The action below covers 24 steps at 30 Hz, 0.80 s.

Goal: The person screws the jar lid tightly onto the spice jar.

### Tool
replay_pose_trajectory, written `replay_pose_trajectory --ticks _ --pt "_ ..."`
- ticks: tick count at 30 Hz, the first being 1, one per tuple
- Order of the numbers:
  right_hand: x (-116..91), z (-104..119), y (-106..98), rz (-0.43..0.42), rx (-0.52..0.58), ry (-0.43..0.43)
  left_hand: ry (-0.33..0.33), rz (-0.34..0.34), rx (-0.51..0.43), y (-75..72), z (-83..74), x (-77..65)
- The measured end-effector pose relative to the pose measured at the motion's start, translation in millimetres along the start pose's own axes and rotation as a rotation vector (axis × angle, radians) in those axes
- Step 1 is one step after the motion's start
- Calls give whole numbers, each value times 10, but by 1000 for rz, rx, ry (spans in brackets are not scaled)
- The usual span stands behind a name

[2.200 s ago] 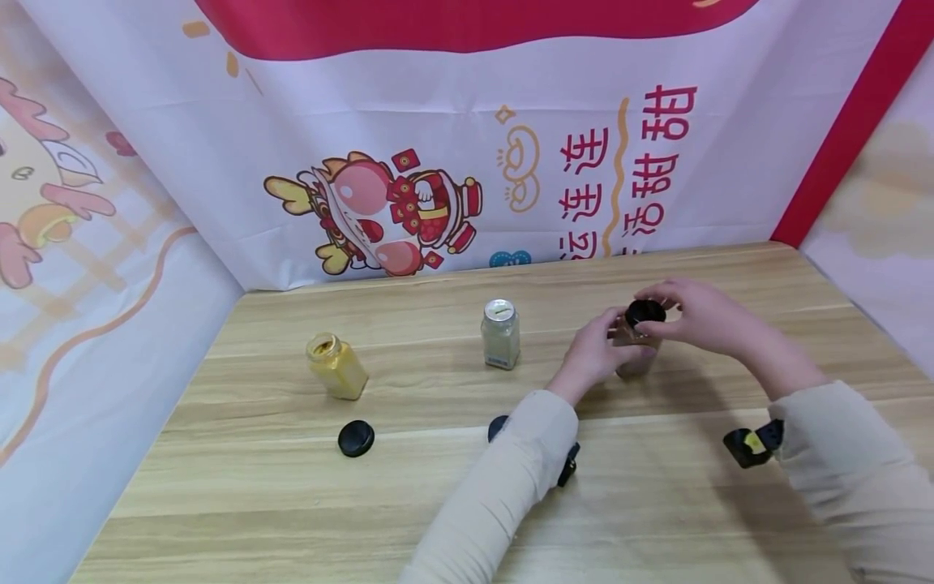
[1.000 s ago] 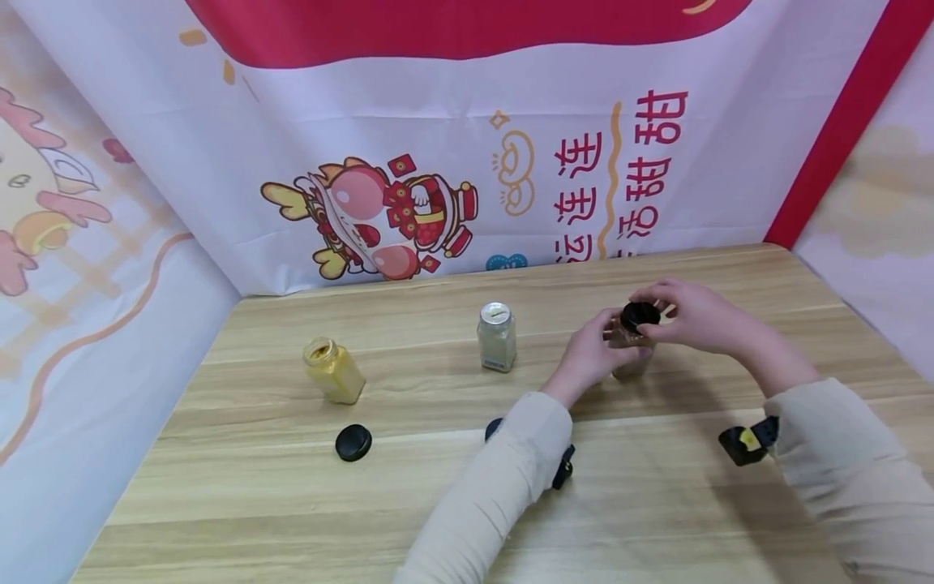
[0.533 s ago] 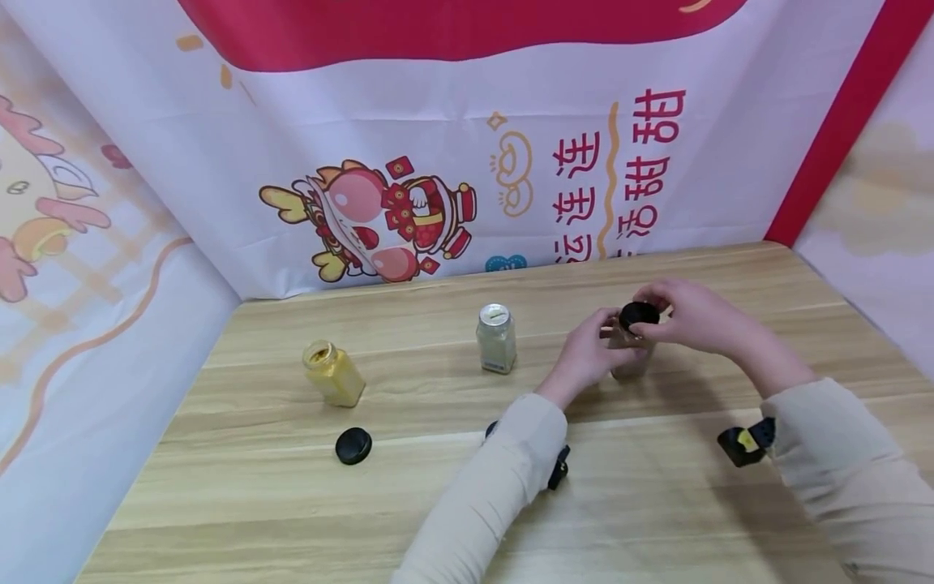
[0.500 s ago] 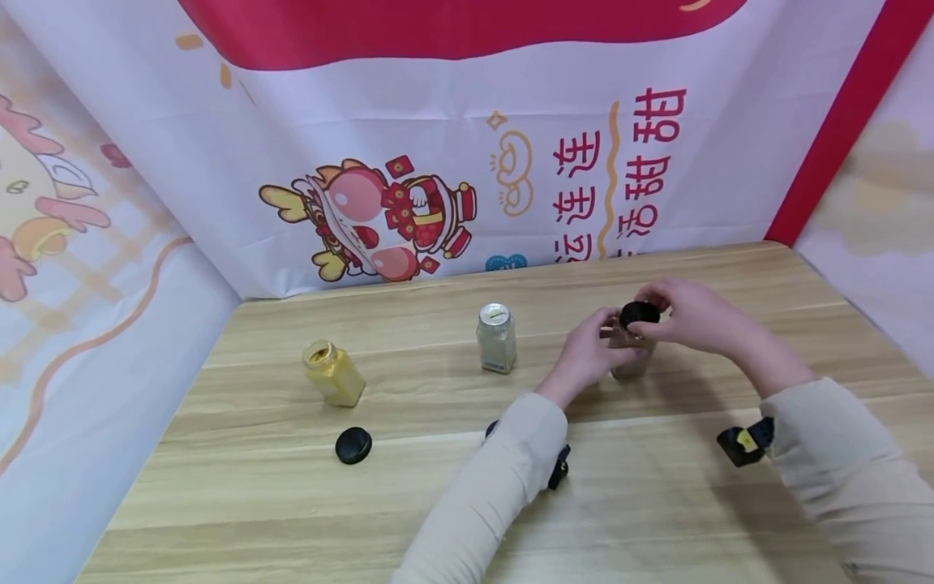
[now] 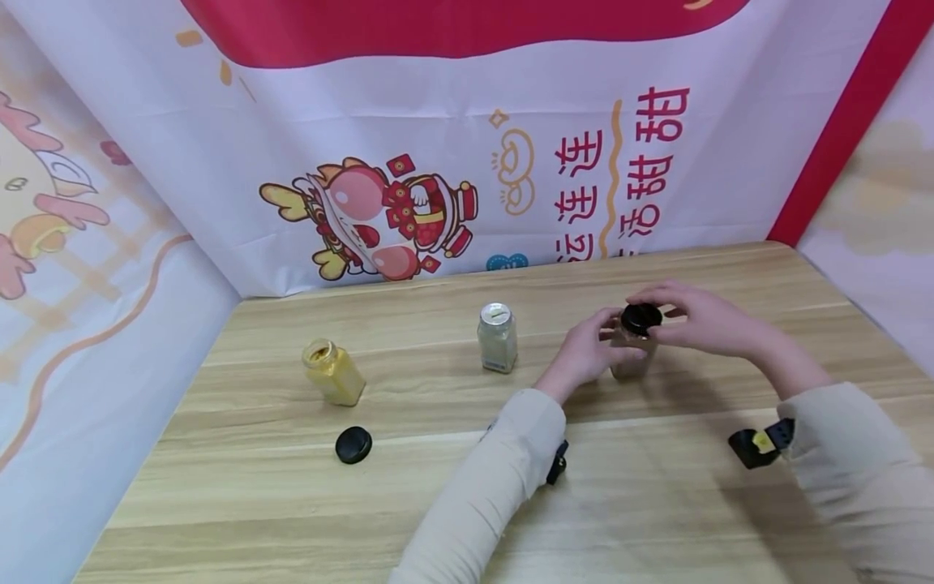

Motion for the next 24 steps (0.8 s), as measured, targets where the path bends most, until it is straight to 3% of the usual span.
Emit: replay_pose_trajectory --ticks 15,24 --pt "0 -26 -65 -47 -63 83 30 32 0 30 -44 -2" --pt "-59 -37 -33 9 6 73 31 44 -53 -11 -14 -24"
Point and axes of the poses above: each hand's wrist, its own x-axis towards the middle knuckle, its own y-axis out of the palm, z = x × y, the point moved 7 cm from there along x, towards the middle knuckle, and after that the axes turned 2 degrees about z, right-handed, at the moved point
